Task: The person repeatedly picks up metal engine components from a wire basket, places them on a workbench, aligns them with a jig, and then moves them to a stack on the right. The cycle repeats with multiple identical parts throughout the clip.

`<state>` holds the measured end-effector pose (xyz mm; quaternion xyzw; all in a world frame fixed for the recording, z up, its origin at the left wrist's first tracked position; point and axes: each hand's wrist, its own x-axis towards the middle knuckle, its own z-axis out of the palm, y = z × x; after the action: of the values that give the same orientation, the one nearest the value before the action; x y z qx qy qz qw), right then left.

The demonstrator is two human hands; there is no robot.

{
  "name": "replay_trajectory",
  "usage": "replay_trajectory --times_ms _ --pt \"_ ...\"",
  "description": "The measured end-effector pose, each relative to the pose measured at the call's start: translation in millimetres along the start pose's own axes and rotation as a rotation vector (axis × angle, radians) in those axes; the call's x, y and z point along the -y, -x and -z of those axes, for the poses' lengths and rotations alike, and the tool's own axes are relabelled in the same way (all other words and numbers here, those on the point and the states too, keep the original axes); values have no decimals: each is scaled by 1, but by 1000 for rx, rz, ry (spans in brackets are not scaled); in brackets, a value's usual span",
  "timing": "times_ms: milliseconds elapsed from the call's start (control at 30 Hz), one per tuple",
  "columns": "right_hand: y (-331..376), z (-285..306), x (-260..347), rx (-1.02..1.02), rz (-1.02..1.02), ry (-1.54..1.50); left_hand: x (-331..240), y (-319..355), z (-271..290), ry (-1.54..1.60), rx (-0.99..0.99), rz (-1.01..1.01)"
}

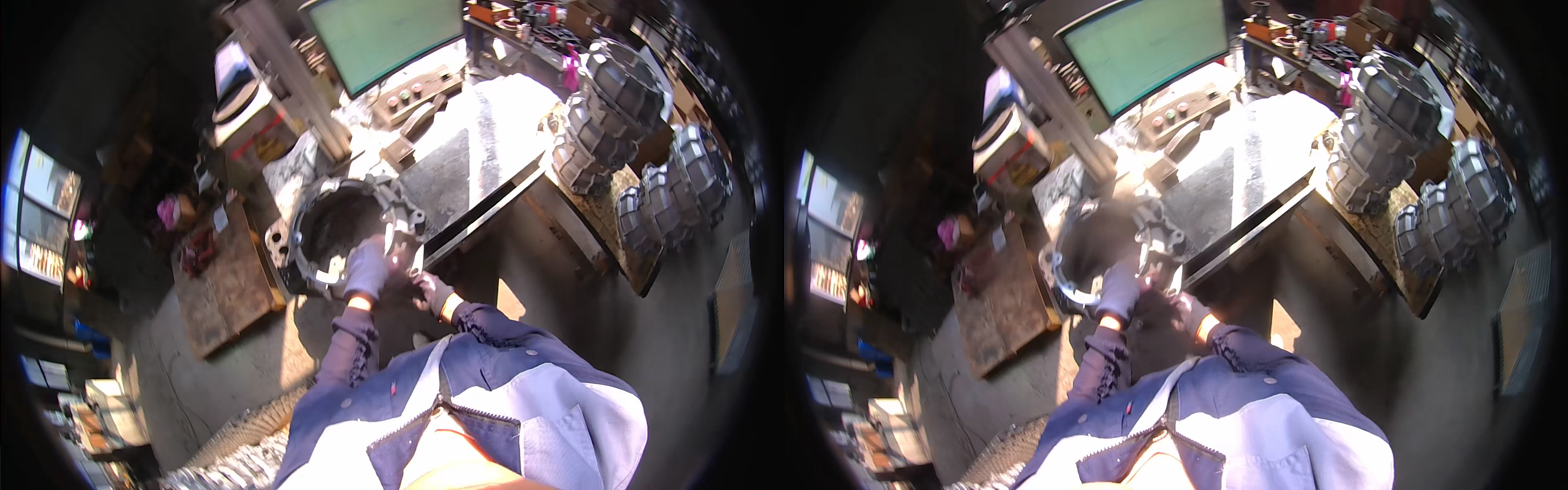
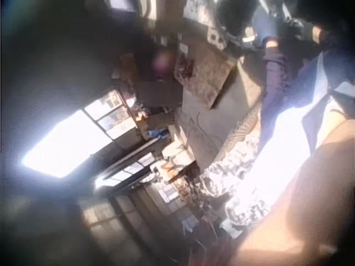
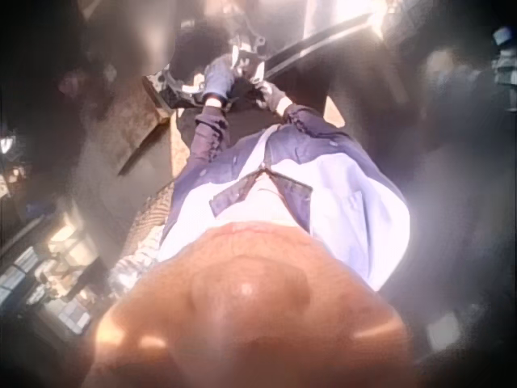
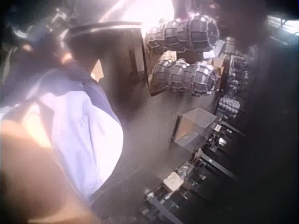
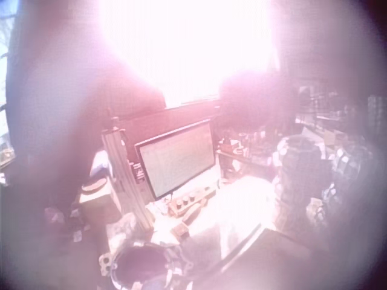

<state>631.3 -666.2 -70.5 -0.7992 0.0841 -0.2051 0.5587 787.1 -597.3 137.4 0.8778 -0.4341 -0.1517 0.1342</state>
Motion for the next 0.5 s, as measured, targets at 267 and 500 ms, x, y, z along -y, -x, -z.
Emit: replay_trajectory --times_ms 267,500 --pt "-46 83 88 35 -72 -1189 -61 -13 84 273 -163 -145" --pt "14 220 96 97 80 -1469 -192 34 141 1320 -276 -79"
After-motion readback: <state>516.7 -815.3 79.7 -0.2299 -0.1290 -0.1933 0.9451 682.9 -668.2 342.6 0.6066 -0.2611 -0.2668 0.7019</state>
